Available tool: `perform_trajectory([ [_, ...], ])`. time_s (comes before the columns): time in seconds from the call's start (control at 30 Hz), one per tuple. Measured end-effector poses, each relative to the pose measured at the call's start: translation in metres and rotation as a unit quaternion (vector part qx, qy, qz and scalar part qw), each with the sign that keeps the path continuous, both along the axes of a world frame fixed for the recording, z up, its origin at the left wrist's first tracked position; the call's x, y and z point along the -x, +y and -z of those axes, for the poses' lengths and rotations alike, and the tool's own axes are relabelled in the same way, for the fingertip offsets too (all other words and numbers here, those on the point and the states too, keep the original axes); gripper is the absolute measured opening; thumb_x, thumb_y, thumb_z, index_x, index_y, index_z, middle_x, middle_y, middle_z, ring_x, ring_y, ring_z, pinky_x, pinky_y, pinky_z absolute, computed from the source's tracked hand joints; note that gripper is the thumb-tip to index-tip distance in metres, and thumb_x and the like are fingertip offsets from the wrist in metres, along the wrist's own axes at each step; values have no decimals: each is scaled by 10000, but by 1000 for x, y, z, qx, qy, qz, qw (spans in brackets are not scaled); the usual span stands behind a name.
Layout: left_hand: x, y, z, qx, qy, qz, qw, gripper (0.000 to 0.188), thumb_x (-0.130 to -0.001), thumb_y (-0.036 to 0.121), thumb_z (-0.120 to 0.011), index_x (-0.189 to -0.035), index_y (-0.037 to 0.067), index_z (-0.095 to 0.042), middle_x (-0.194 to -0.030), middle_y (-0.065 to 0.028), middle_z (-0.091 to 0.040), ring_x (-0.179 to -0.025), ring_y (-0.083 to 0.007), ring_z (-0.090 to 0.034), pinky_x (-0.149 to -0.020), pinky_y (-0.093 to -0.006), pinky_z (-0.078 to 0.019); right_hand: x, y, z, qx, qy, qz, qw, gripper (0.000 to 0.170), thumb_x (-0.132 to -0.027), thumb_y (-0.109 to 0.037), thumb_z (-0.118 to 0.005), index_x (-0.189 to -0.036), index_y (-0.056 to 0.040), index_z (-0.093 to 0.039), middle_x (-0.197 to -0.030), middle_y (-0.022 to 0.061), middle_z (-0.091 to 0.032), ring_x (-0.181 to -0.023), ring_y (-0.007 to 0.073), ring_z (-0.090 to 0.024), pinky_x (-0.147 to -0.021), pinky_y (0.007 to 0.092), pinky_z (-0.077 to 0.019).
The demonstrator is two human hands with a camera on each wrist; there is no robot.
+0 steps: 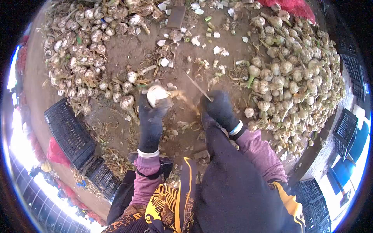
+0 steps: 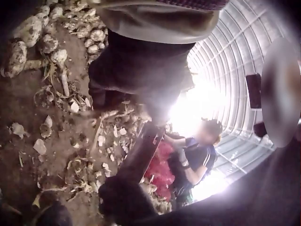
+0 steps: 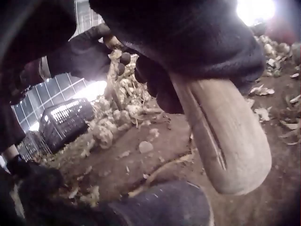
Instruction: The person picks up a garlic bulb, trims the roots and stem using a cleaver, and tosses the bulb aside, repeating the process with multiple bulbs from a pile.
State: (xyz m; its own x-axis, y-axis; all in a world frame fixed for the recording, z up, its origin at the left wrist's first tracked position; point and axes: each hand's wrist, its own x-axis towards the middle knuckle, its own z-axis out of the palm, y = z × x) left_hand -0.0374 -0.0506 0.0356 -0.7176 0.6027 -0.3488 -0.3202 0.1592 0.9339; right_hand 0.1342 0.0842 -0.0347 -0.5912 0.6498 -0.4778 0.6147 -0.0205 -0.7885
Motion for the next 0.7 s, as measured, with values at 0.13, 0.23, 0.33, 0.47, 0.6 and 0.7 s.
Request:
perform_trajectory([
  [0.13,-10,-20,29,-128,-121,-93,980,297,-874,107,-599,-1151,7,-565,-1116,-98,-611,-1047,-221,-585,-1086,-439,-376,13,-8,-4,102,11,41,994,283,-792,-287,-703,-874,-16,-705,-726,153,-683,-688,250,-681,-656,363,-525],
  [0.23,-25,3,17,-265,-350,-216,872,279,-839,96,-625,-1100,4,-595,-1165,-101,-624,-1108,-223,-584,-1082,-460,-414,30,-7,-27,48,64,26,997,245,-783,-245,-710,-865,-14,-702,-734,161,-684,-674,247,-676,-640,359,-520],
  [0.33,-42,-5,28,-385,-366,-150,834,297,-826,93,-617,-1101,-16,-595,-1223,-135,-604,-1194,-259,-541,-1097,-455,-396,44,-4,-55,-114,145,29,982,217,-781,-218,-702,-824,-6,-696,-695,157,-676,-631,225,-660,-618,364,-511],
  [0.47,-31,17,-2,-140,-174,-70,972,259,-856,123,-603,-1101,41,-580,-1163,-91,-613,-1120,-227,-563,-1069,-440,-402,-21,5,46,57,-41,-19,997,226,-790,-198,-690,-730,19,-680,-625,118,-664,-551,191,-609,-570,375,-495],
  [0.6,-55,20,15,-64,186,147,969,387,-891,214,-616,-1231,60,-513,-1207,-105,-571,-1124,-235,-542,-1011,-426,-410,-35,-7,53,-21,57,-70,996,262,-866,-193,-628,-996,34,-650,-952,197,-673,-827,215,-631,-723,373,-496],
  [0.7,-37,52,-16,-124,117,186,968,481,-872,293,-643,-1267,58,-501,-1209,-128,-565,-1119,-266,-540,-974,-419,-419,-69,-15,133,-201,94,-85,971,240,-896,-157,-611,-1051,25,-613,-1065,172,-647,-913,211,-616,-751,363,-498],
])
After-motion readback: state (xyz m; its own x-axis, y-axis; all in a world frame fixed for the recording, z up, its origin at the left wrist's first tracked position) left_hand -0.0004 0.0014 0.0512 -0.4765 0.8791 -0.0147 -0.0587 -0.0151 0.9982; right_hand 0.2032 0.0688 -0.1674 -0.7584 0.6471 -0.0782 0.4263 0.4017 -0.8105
